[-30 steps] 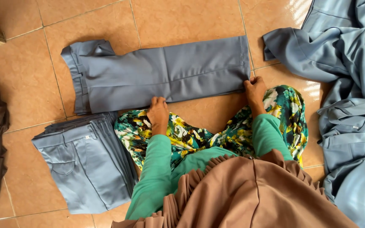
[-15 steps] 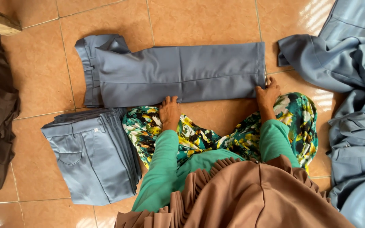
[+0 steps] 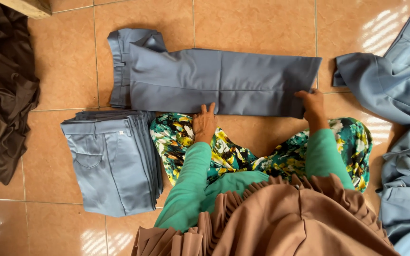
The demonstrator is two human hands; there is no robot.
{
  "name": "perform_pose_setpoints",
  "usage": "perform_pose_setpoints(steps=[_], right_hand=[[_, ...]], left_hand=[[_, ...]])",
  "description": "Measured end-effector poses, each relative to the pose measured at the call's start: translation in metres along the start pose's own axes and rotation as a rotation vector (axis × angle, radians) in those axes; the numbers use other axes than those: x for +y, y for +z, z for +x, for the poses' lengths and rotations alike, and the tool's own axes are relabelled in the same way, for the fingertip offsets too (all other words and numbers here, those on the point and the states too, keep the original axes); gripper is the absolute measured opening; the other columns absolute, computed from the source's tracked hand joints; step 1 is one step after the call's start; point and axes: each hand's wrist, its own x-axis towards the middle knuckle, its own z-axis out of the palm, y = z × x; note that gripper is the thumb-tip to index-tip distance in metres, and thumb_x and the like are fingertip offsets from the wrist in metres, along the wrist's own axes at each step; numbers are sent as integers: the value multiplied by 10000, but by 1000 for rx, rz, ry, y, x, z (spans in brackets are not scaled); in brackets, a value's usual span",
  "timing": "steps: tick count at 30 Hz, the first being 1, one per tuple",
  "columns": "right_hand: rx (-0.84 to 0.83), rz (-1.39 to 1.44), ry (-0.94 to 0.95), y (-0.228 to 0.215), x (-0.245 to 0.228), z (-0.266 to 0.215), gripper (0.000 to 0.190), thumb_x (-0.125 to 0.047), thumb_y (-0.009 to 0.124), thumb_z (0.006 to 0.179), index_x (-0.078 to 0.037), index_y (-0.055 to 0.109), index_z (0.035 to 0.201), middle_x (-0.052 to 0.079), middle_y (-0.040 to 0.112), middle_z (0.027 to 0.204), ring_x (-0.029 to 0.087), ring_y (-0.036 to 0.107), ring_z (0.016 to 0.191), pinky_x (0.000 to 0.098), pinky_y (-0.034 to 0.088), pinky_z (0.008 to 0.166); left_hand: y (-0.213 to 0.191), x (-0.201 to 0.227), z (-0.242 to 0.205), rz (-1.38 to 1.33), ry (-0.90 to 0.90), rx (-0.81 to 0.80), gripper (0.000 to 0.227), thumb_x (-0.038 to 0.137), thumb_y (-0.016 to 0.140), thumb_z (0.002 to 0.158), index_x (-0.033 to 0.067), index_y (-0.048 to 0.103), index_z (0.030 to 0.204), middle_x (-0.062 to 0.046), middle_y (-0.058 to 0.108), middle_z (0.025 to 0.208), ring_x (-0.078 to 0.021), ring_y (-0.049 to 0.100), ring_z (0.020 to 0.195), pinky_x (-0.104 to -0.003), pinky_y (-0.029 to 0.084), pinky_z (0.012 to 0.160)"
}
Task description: A person sitting on the floor is folding grey trousers and placing them into a neat stack.
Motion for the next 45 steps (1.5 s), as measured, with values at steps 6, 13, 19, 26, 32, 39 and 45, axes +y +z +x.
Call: perform_pose_setpoints(steps=[6,13,19,26,32,39,45], right_hand=[[-169,1118,51,-142,-103,-106,415,-177,798,644,-80,729,1042,-10,737,936,131,699,795,235,600,758],[103,1079,466,-202,-31,-56,281,-95,726,668,-193,688,929,-86,700,796,106,679,649,223,505,506],[260,1495,199,-250,-76,-88,323,-3,762,660,-27,738,981,97,785,974,257,767,928,387,671,921],[135,1332,278,-273,-19,-37,279,-98,727,676,-75,719,954,46,803,940,206,790,855,314,710,784],[-29,1398,30,-251,-177,-98,456,-57,717,704,-45,773,1157,100,811,1120,257,788,1036,367,686,980],[-272,573,-334,-65,-217,-108,362,-117,807,857,-297,525,993,-112,581,881,18,488,792,209,370,736],[-701,450,-226,48,-165,-116,367,-216,772,953,-145,600,1269,195,720,864,266,762,883,374,662,791]], left_hand=[[-7,23,-5,52,62,54,1013,207,778,800,272,189,1622,-96,557,1289,-258,689,662,-423,563,717],[61,81,5,69,293,365,462,103,629,831,275,584,1258,-57,605,1020,-268,662,579,-442,492,679],[65,131,-13,-22,464,295,447,90,523,907,226,585,1328,-97,582,1080,-293,648,565,-468,476,686],[55,164,-38,30,660,36,840,-29,538,883,308,282,1608,-177,536,1215,-282,556,570,-422,458,678],[42,203,-62,335,807,197,859,133,540,1011,326,23,1668,-55,614,1003,-164,483,504,-307,418,494],[133,244,-35,222,824,228,904,-41,498,923,479,243,1618,-24,577,809,-145,465,463,-346,380,517],[196,237,-21,-120,704,194,231,257,550,934,251,609,1158,2,591,824,-126,550,601,-313,443,595]])
